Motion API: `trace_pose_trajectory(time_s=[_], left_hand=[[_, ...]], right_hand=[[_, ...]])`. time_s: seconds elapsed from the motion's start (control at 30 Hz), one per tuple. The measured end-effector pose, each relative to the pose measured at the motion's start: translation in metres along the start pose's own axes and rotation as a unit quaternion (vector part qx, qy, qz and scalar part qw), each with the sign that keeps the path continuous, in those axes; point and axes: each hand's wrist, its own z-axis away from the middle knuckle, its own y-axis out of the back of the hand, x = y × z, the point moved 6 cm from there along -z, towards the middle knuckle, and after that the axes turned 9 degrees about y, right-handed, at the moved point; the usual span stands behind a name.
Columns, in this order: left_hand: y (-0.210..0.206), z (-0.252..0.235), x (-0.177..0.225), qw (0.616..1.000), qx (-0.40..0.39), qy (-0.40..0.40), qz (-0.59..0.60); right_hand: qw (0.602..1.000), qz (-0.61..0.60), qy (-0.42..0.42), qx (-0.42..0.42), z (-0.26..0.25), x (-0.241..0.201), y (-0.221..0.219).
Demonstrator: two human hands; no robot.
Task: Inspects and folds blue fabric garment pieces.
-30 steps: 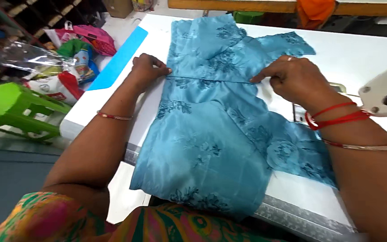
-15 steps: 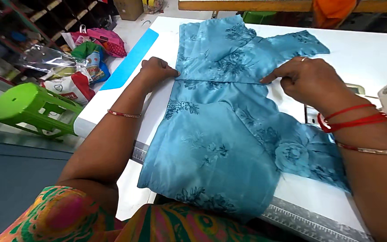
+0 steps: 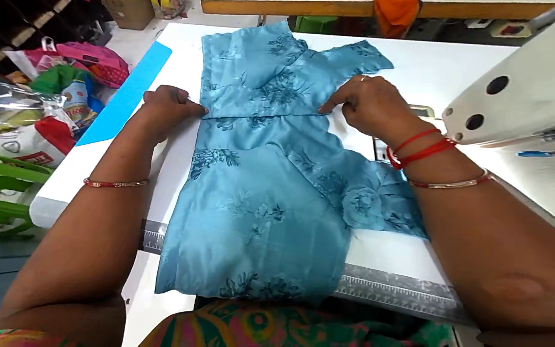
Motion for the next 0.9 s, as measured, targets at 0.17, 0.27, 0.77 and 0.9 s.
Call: trace_pose_trajectory(time_s=[0.17,0.27,0.77,0.9], left_hand=[[-0.001,0.001,0.005,1.0,-0.01,-0.025,-0.011],[0.0,0.0,0.005,0.999,0.01,-0.042,-0.032],[-0.07,0.062,0.051,0.872,-0.117,-0.399,-0.259],[-0.074,0.048,0.045,0.863,-0.134,-0.405,-0.27]], right_hand=[[1.0,0.001,0.001,-0.003,-0.001,0.002,-0.001],[1.0,0.002,0.004,-0.001,-0.001,0.002,-0.001],[1.0,0.006,0.012,0.004,0.0,0.002,-0.002],[1.0,0.007,0.01,0.003,0.0,0.002,-0.002]])
